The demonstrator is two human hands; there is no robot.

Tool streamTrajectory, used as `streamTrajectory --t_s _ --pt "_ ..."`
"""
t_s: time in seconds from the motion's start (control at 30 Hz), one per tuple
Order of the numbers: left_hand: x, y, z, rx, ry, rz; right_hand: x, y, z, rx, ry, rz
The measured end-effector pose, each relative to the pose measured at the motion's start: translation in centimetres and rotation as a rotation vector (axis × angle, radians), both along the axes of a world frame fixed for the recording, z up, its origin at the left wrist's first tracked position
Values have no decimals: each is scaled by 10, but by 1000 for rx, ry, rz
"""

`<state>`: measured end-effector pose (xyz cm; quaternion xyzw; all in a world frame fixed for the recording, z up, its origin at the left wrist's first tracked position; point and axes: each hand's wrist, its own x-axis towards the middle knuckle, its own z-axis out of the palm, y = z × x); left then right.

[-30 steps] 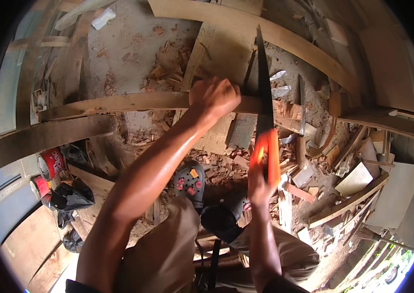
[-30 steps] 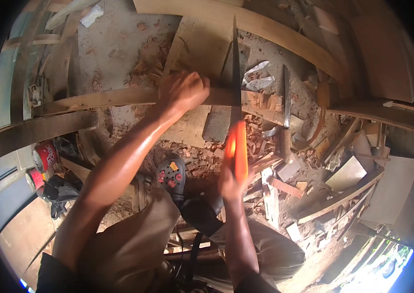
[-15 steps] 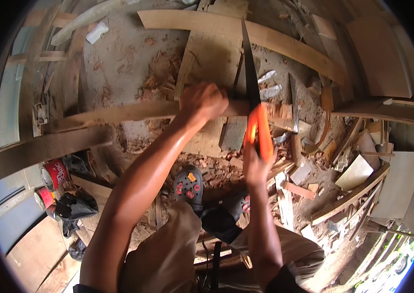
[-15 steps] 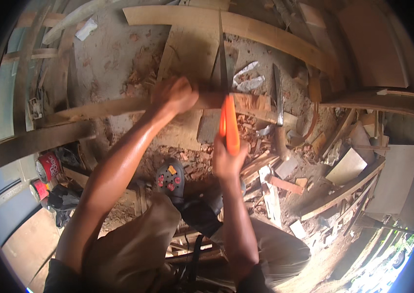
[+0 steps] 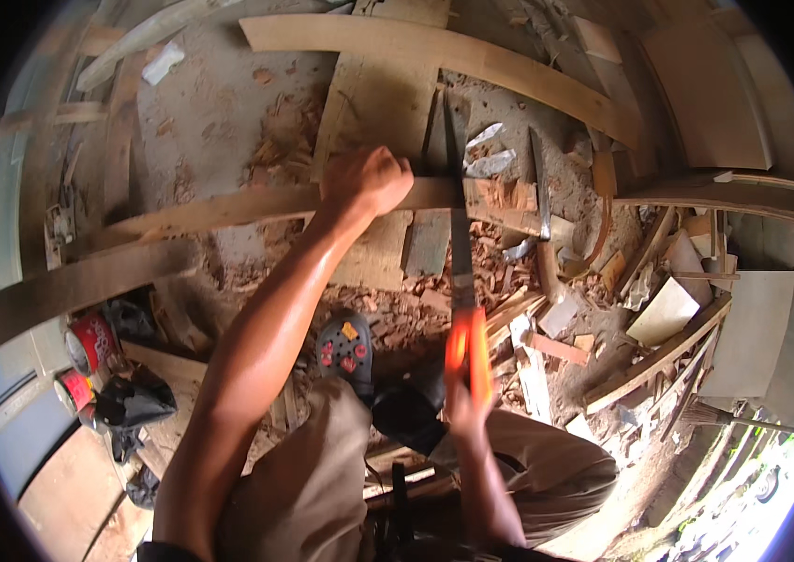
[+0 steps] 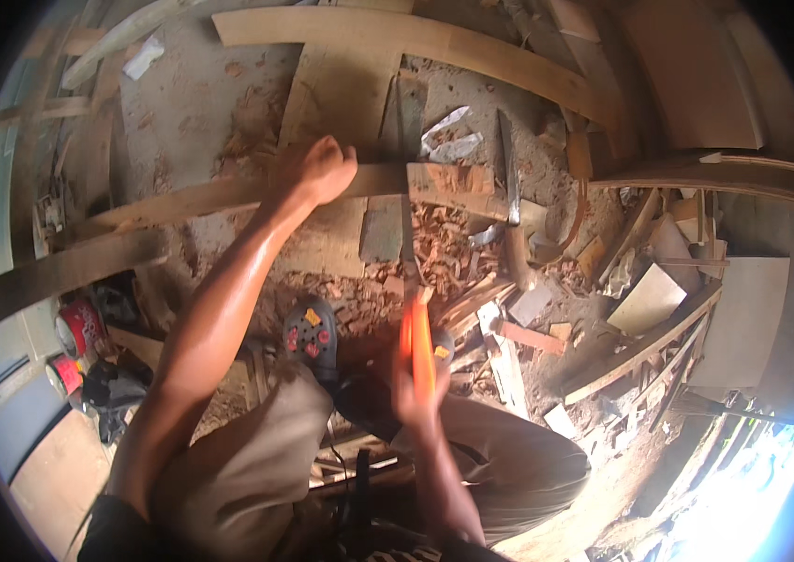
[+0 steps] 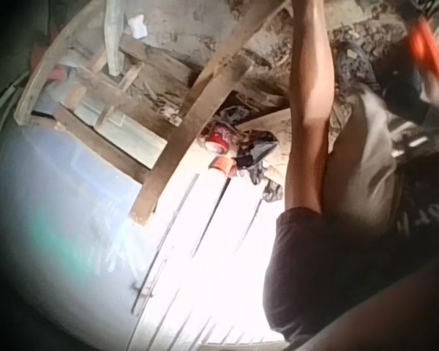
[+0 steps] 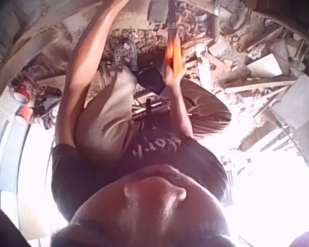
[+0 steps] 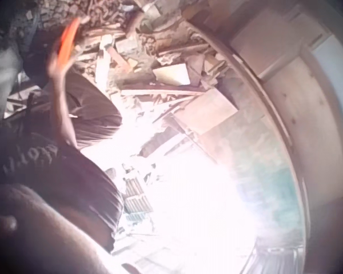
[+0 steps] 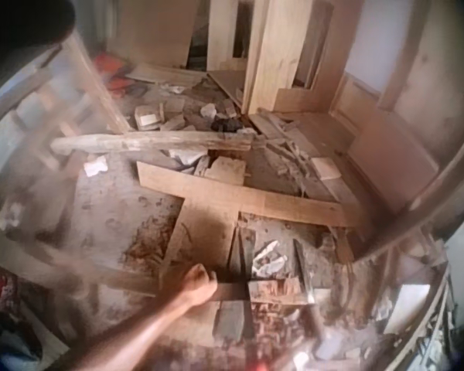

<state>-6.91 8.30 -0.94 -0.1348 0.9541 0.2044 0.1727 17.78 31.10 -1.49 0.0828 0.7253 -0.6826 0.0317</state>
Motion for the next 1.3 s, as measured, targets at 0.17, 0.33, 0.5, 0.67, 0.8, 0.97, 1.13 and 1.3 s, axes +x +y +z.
streamTrajectory --t_s 0.17,0.33,0.5,0.67,0.8,0.97,1.13,1.3 --pt "-1 -7 24 -20 -105 47 56 44 41 156 -53 228" --pt "-1 1 2 -16 72 -36 -143 -45 8 45 -190 -31" --pt "1 -5 16 3 -118 -6 26 28 52 211 33 222" --pt "18 7 -16 1 457 68 -91 -13 28 127 -251 74" --pt "-5 -7 -1 123 -70 -13 -107 -37 7 165 -98 46" --pt "-1 -4 24 -27 -129 -12 47 50 48 232 -101 204" --pt "1 -11 -17 -204 163 -379 -150 -42 1 32 -224 -8" --pt "-11 1 3 -7 -24 -104 -20 5 6 217 7 99"
